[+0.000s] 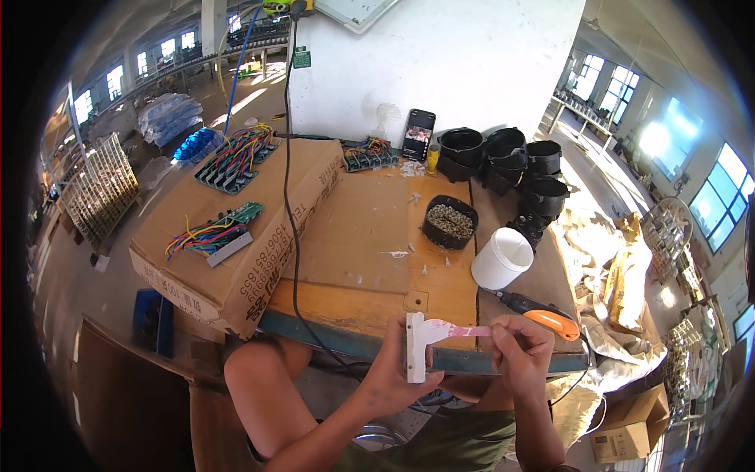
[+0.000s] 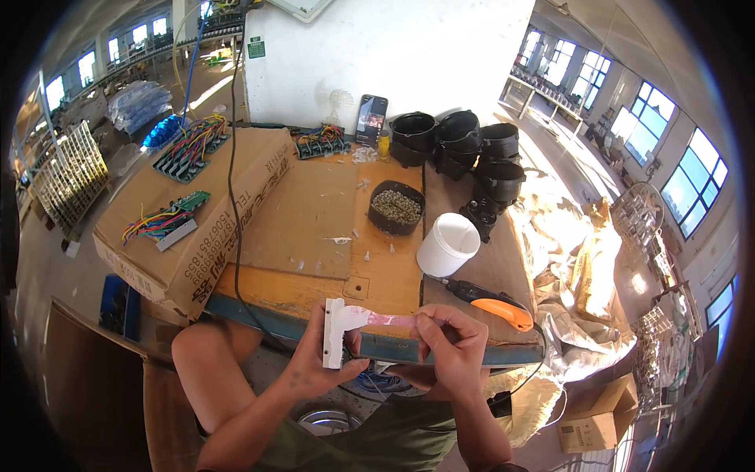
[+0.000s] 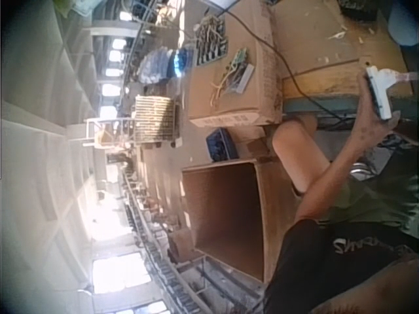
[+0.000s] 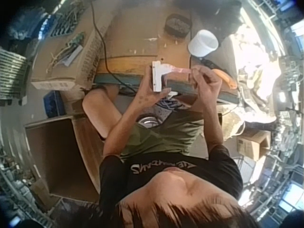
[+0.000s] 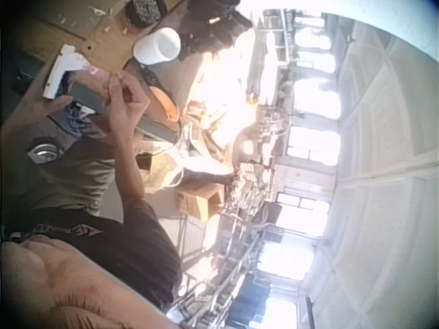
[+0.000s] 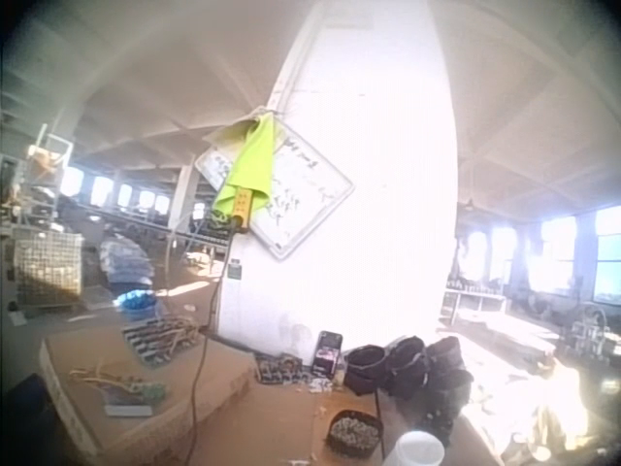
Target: The person assembles electronic components by applying a pink paste from a container onto a circuit board and using a powered screwdriver to secure the board into a housing.
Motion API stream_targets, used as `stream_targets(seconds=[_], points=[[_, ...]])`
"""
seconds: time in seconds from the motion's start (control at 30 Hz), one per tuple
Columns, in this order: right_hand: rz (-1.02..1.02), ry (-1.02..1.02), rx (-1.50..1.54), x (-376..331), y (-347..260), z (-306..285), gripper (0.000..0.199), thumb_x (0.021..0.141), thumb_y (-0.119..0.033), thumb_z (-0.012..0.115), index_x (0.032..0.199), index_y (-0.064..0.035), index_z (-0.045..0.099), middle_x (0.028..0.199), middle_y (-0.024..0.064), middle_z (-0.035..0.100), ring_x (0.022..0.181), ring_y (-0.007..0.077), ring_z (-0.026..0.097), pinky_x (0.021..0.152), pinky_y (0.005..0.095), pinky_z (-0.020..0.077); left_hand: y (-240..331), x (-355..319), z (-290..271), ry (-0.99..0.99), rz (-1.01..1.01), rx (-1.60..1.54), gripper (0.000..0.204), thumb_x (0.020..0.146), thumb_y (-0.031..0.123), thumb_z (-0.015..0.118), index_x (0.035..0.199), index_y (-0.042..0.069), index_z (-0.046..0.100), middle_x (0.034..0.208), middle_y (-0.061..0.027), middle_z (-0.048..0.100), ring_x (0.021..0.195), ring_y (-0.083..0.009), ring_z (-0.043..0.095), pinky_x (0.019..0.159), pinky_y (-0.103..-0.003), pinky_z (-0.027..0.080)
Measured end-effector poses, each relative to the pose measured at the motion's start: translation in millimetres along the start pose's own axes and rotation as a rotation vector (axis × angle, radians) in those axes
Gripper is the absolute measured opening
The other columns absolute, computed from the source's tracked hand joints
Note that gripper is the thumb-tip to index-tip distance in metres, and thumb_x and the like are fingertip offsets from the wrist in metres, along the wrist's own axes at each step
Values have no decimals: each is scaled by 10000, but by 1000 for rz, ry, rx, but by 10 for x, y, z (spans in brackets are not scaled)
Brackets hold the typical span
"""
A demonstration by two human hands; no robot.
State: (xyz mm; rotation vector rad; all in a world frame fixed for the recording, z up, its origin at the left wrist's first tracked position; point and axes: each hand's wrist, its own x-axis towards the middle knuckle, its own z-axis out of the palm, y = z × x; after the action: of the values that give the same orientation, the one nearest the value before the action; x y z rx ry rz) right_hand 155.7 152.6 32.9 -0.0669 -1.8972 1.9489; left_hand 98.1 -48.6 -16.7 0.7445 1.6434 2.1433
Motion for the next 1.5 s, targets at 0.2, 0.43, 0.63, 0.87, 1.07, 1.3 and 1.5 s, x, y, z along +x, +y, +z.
stream_targets(seconds=[0.2,0.43,0.63,0.87,1.07,1.3,1.5], points=[[-37,24,-31,99,30,4,95,941,1,605,971,66,666,773,67,650,593,66,556,502,201,455,46,0,-2,-65,-1,-29,630,787,-58,709,1280,68,337,995,-51,484,903,-139,515,815,-315,464],[-72,87,-45,134,13,10,101,948,3,597,993,64,663,751,57,639,579,74,556,505,205,456,-7,-23,-9,-86,-5,-58,715,777,-56,702,1367,63,316,1027,-68,472,917,-150,515,842,-322,457],[-48,135,39,104,-4,16,110,954,-20,604,999,63,663,746,55,638,561,73,537,503,210,443,-21,-43,1,-61,-6,-59,715,770,-77,687,1366,73,323,1021,-55,470,912,-146,516,837,-325,463],[122,207,202,456,-148,-148,174,956,-127,648,957,41,691,765,32,660,602,56,537,519,206,426,-55,722,143,-75,37,34,709,768,-83,659,1357,85,302,990,-36,476,860,-127,535,713,-272,489],[259,242,414,861,-9,-581,207,942,-185,675,935,19,707,776,35,675,608,54,536,520,195,422,190,1365,195,45,245,458,716,765,-59,652,1366,36,274,1016,-68,528,880,-172,570,789,-303,521],[68,355,-94,1242,-90,-1279,229,904,-200,717,922,27,695,678,39,659,558,72,582,486,199,427,470,1556,306,42,94,844,812,695,48,785,1373,41,338,1173,-234,588,1011,-395,631,860,-440,513],[-213,336,-879,1176,-102,-1465,384,855,-311,738,1001,41,691,671,165,681,588,312,674,589,378,531,426,1471,419,60,159,981,788,652,42,805,1329,42,402,1120,-216,579,1016,-350,604,855,-406,514]])
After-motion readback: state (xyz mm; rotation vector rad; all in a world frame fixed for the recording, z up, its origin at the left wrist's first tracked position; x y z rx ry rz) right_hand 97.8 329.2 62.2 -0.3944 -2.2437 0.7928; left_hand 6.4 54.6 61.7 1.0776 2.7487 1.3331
